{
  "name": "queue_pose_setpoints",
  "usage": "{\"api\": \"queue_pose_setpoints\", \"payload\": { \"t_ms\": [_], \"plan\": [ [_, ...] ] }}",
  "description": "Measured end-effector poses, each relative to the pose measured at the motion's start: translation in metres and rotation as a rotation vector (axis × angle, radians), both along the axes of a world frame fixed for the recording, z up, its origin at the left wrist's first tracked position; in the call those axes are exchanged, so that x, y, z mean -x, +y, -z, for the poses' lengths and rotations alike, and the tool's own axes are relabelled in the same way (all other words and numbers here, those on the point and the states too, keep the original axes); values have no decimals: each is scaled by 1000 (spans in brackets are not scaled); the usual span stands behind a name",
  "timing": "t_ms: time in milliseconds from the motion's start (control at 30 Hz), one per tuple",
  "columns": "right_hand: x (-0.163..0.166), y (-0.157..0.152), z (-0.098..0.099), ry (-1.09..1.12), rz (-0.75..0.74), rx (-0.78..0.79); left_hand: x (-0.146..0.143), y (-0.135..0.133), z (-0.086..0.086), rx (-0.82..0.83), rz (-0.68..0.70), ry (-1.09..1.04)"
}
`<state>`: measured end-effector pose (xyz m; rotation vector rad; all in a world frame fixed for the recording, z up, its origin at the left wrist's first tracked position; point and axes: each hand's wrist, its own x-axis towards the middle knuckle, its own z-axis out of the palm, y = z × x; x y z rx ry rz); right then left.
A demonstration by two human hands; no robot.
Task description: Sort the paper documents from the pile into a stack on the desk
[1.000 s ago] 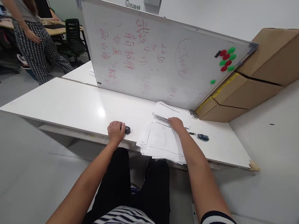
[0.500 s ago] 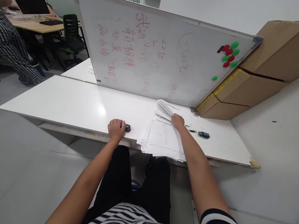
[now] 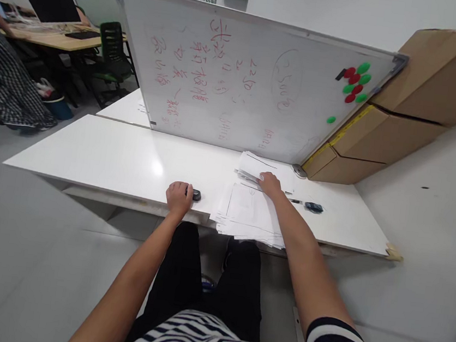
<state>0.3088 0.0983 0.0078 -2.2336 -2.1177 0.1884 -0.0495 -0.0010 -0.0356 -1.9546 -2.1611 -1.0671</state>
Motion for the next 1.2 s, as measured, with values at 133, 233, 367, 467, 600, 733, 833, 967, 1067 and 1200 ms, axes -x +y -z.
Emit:
{"api": "queue_pose_setpoints", "payload": {
  "t_ms": [133,233,367,467,600,733,833,967,1067,1200],
  "plan": [
    [9,7,2,-49,-36,7,0,1,1,-17,1,9],
    [9,9,4,-44,-62,7,1,1,2,-21,3,6],
    [6,11,8,-16,-39,2,1,1,3,-23,4,0],
    [5,13,11,-3,-1,2,1,2,4,-37,6,4],
    [3,18,14,20,37,-16,1,2,5,-42,10,3],
    [1,22,19,47,66,-46,1,3,5,-41,4,6],
    [0,22,23,61,90,-69,1,3,5,-34,7,8],
    [0,21,26,69,117,-92,0,2,3,-42,14,7],
    [1,23,26,60,129,-103,0,1,2,-50,18,0],
    [4,26,24,46,137,-106,0,1,3,-44,19,-15]
  ]
}}
